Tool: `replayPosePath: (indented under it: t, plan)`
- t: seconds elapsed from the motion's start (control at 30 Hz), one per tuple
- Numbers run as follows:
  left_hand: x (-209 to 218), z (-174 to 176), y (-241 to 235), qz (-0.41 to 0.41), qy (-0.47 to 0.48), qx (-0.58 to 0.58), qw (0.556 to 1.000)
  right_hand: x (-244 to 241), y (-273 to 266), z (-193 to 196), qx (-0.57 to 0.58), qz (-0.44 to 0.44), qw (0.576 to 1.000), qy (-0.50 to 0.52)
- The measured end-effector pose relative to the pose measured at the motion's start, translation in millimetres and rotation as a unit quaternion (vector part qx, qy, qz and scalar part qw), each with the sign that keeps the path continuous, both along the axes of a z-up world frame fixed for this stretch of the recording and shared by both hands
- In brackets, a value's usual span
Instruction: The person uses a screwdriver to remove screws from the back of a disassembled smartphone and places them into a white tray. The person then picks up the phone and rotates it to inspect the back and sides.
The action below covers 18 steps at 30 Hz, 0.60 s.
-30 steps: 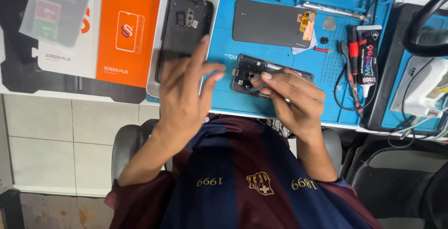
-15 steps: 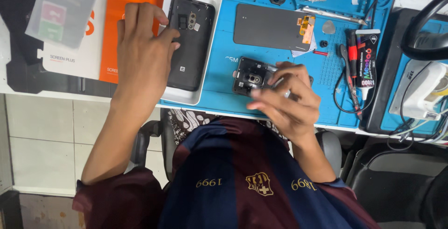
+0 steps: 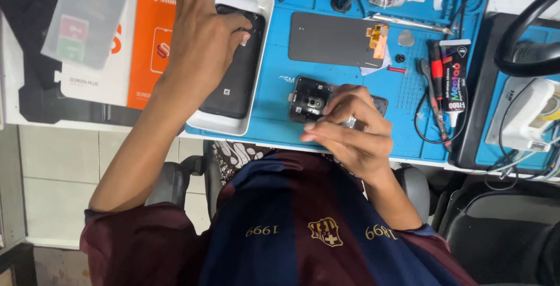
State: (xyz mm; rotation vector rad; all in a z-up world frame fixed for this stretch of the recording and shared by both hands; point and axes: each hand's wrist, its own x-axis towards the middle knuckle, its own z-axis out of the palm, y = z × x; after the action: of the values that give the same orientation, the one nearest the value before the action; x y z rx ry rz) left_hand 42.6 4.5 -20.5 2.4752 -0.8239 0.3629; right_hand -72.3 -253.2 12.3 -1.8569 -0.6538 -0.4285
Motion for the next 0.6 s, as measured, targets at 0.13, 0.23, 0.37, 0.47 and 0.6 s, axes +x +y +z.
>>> replayPosePath:
  t: [0.13,0.23,0.37,0.47,0.6]
  plan:
    - [3,-5,-5,-0.002,0.003,0.003,1.0,-2,-3,4,-0.054,0.01,0.998,0.031]
    - [8,-10,-7,0.003,0.007,0.027,1.0,-1,-3,1,-0.024,0.019,0.999,0.013]
    - [10,-14,-9,0.006,0.006,0.036,0.999,-1,-4,-3,-0.032,0.011,0.999,0.027]
    - [11,-13,-8,-0.009,0.009,0.043,0.999,-2,-7,-5,-0.017,0.011,1.0,0.021]
    - [8,-4,-9,-0.021,-0.028,0.063,0.997,-6,-8,-11,-0.008,-0.014,1.0,0.004]
